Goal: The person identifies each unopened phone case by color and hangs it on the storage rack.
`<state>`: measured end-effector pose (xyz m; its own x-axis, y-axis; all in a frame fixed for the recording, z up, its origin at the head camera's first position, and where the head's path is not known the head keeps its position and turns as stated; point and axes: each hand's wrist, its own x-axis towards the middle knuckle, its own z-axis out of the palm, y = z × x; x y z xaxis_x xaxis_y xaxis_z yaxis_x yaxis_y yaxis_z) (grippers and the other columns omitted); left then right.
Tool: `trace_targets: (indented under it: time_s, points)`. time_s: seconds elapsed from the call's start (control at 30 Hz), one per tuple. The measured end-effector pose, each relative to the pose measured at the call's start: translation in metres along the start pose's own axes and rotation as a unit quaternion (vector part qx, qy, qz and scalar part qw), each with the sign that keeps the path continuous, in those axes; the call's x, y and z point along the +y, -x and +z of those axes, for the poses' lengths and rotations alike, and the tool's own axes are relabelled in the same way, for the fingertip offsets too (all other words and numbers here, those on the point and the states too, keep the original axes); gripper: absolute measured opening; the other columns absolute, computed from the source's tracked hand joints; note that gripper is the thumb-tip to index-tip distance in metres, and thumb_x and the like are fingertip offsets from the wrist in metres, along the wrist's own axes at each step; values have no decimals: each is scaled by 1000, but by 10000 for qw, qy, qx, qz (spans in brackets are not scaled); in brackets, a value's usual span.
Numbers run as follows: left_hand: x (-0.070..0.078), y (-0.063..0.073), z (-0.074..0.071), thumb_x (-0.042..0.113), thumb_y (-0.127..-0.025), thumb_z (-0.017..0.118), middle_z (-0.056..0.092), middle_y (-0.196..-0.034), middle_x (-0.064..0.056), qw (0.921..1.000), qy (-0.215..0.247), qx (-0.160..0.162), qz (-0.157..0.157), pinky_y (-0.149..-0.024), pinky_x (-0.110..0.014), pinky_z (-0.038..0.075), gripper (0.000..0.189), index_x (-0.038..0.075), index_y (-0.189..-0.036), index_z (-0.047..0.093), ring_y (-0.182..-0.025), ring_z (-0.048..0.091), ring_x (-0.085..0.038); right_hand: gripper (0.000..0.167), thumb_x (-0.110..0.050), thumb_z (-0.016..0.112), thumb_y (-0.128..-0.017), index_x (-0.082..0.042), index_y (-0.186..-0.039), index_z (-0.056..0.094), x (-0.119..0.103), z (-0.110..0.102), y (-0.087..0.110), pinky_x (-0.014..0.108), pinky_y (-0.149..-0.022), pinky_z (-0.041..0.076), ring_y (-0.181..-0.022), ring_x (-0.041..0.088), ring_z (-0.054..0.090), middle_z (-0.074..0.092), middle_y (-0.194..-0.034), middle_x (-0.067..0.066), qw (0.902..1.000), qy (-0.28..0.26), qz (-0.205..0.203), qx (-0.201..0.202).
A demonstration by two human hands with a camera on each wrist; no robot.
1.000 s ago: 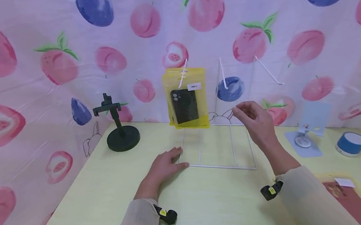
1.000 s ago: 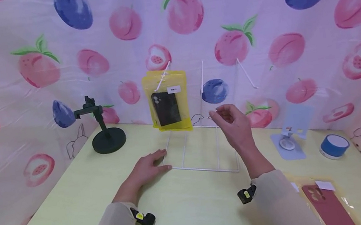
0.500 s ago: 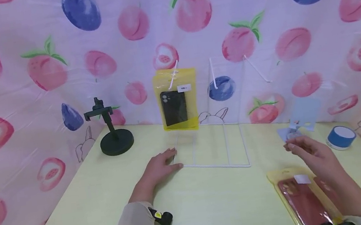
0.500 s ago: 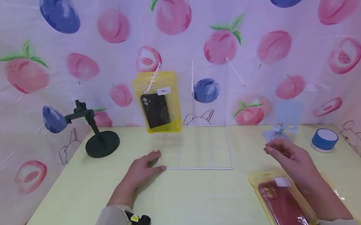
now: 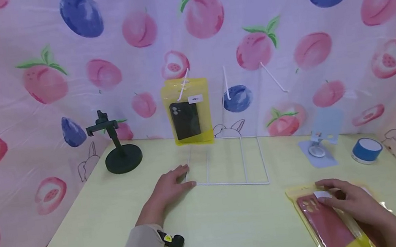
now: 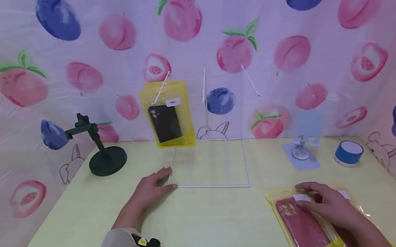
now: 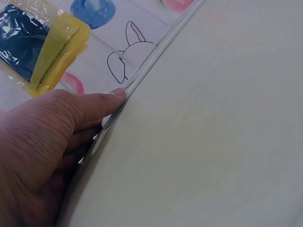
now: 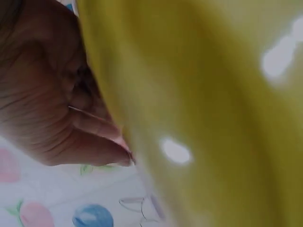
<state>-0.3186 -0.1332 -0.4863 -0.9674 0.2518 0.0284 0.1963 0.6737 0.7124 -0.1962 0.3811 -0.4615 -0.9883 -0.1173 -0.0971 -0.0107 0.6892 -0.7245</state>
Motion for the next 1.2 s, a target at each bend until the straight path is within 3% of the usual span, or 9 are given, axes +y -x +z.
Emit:
trace_targets:
  time_s: [0.1,0.2,0.3,0.5,0.63,0.83,1.0,1.2]
  points:
    - [0,0,0,44,-90,73,45,-155,1,10000,3,-14,-17,-120,-50,24,67,22,-150,51,-148,33,-24,66,-46,73,-90,-7,-141,55,-5,5,-3,64,-102,42,-130,45,41,48,-146,22,9967,698,-421,-15]
    - [2,0,-1,43,-90,73,45,-155,0,10000,22,-17,13,-121,-50,24,67,22,-150,51,-148,33,-25,76,-55,73,-86,-8,-143,52,-10,8,-4,72,-104,33,-132,45,35,42,-150,22,9959,900,-128,-32]
    - [3,-1,-2,44,-90,73,44,-156,0,10000,15,-51,2,-121,-50,24,67,22,-150,50,-148,33,-25,75,-55,73,-87,-6,-141,54,-12,8,-3,65,-101,40,-126,41,43,48,-143,21,9948,1005,-125,111]
    - [4,1,-3,44,-90,73,43,-157,0,10000,26,-79,-51,-121,-50,23,68,22,-150,50,-148,32,-25,36,-29,60,-102,-4,-128,64,-8,9,-3,46,-85,51,-101,26,58,61,-121,12,9829,1509,-766,731]
    - [3,1,-2,43,-90,73,43,-156,1,10000,56,-60,-49,-121,-51,23,68,22,-150,50,-149,31,-24,31,-24,61,-101,-1,-121,65,-3,7,-5,48,-82,54,-95,27,61,62,-112,13,9819,1595,-508,883]
    - [4,1,-2,43,-90,74,43,-156,1,9999,81,-68,-100,-121,-50,23,67,22,-150,51,-148,32,-24,21,-24,66,-98,-5,-107,66,-1,5,-7,34,-69,47,-82,21,53,58,-91,5,9830,1590,-313,864]
    - [4,1,-2,43,-90,73,43,-157,0,9998,32,-102,-173,-121,-50,23,68,23,-150,50,-149,31,-25,16,-23,64,-100,-8,-105,62,-1,7,-7,28,-65,43,-80,20,51,57,-86,3,9861,1397,-273,862]
    - [3,1,-2,43,-90,74,43,-156,1,9999,73,-85,-117,-121,-49,23,68,23,-150,50,-148,32,-24,25,-28,58,-104,-4,-113,56,0,7,-4,30,-73,51,-89,23,60,66,-99,7,9903,964,-252,969]
